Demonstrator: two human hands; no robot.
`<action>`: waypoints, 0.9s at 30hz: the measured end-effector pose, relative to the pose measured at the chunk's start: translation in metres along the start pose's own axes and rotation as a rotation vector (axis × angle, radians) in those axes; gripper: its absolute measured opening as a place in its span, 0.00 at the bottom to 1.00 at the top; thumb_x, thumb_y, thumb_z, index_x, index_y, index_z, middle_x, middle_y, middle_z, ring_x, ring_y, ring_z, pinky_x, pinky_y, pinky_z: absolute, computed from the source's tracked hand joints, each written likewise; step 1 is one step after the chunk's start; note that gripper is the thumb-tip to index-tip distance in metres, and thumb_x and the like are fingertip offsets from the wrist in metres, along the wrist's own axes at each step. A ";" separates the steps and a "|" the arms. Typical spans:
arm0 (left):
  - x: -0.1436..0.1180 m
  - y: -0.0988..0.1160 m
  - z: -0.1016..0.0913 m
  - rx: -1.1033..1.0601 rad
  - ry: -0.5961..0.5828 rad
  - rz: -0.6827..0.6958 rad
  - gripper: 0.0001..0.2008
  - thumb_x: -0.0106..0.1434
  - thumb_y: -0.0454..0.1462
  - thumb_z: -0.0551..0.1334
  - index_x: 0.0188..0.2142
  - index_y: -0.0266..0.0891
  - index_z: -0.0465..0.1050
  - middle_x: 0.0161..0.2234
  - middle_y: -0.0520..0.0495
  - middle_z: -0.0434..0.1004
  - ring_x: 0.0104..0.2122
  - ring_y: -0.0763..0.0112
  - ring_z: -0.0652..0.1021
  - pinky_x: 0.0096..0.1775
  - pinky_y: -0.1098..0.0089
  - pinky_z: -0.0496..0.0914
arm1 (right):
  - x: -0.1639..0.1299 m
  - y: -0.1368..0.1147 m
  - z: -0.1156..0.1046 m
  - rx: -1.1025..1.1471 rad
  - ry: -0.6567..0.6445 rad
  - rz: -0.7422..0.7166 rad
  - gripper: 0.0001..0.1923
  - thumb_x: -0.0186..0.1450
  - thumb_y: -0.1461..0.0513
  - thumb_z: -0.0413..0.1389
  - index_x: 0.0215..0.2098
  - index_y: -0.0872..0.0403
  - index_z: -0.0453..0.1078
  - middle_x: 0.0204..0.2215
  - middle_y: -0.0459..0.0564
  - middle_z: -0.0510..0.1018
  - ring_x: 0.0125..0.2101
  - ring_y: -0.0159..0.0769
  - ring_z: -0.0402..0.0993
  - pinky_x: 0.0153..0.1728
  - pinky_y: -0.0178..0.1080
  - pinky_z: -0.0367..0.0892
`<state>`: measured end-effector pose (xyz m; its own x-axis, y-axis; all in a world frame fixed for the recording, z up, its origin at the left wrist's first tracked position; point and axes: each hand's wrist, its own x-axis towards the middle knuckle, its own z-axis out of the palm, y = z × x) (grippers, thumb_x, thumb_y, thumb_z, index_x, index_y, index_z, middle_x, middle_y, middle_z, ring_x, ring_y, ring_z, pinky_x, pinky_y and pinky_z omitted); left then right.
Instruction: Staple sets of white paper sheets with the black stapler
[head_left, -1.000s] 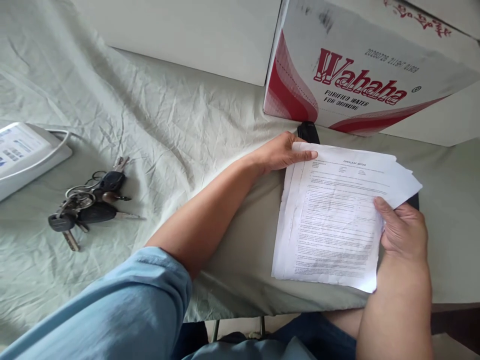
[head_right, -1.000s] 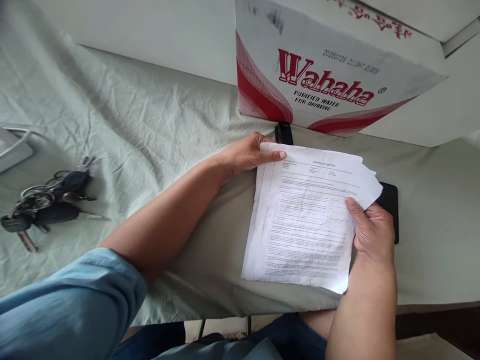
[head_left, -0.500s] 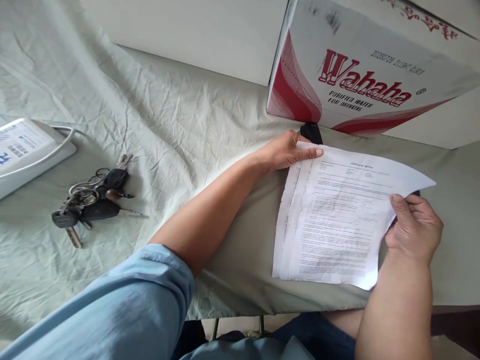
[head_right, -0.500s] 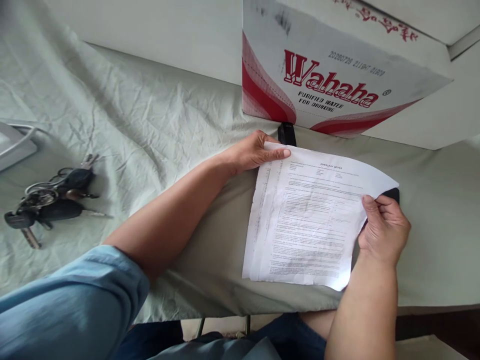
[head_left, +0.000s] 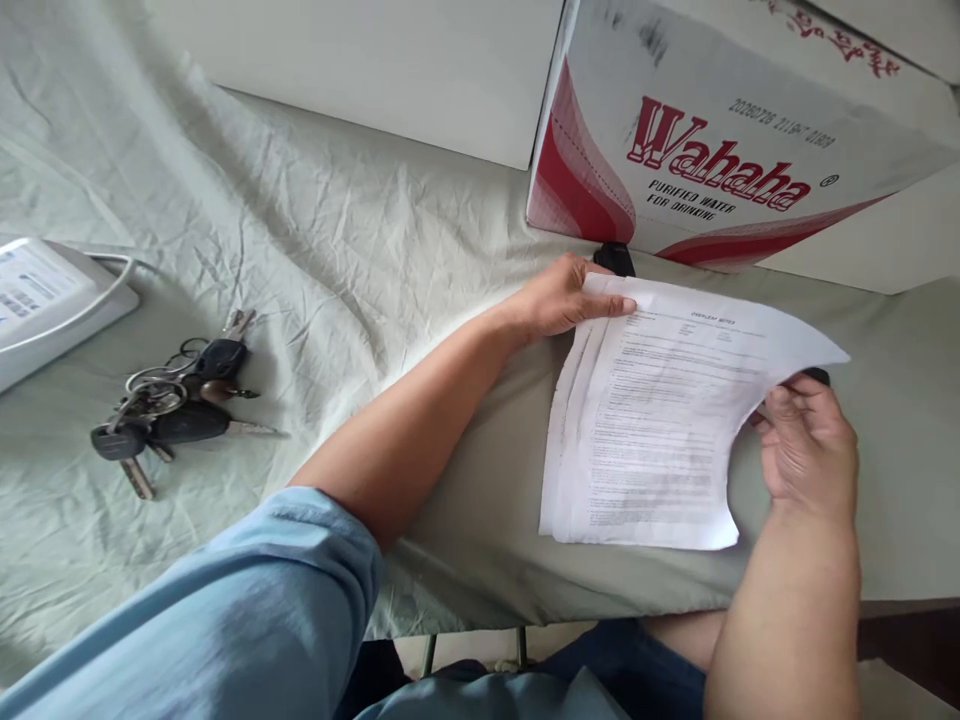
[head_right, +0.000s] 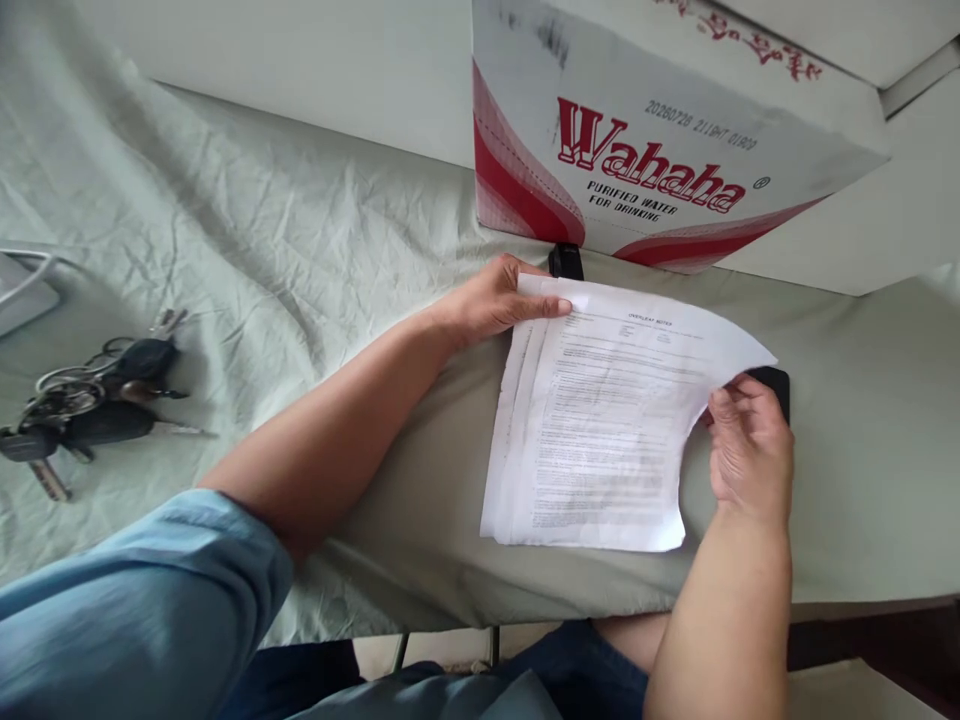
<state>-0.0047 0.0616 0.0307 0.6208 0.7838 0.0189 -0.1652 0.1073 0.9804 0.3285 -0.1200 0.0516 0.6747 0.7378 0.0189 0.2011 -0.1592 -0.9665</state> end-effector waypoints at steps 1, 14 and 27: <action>0.001 -0.001 0.000 -0.044 0.034 0.029 0.30 0.59 0.61 0.86 0.39 0.38 0.86 0.41 0.39 0.92 0.52 0.46 0.91 0.61 0.50 0.84 | -0.001 -0.003 -0.007 -0.027 -0.099 0.078 0.43 0.45 0.36 0.87 0.50 0.47 0.87 0.41 0.49 0.89 0.41 0.44 0.86 0.47 0.49 0.85; 0.014 -0.019 -0.003 -0.319 0.306 0.175 0.29 0.66 0.60 0.83 0.49 0.40 0.85 0.51 0.41 0.94 0.61 0.43 0.90 0.72 0.38 0.81 | -0.017 -0.012 0.004 0.093 -0.257 0.180 0.36 0.48 0.52 0.88 0.54 0.44 0.89 0.57 0.52 0.94 0.62 0.52 0.90 0.78 0.59 0.76; 0.013 -0.020 -0.024 -0.130 0.115 0.297 0.28 0.59 0.53 0.88 0.51 0.45 0.86 0.53 0.48 0.92 0.63 0.48 0.89 0.65 0.50 0.84 | -0.015 -0.035 -0.012 0.225 -0.047 -0.359 0.24 0.48 0.57 0.84 0.43 0.44 0.90 0.67 0.51 0.89 0.82 0.66 0.72 0.85 0.79 0.61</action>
<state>-0.0122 0.0845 0.0069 0.4414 0.8555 0.2705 -0.4269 -0.0650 0.9020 0.3202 -0.1332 0.0887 0.5563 0.7501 0.3575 0.2538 0.2563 -0.9327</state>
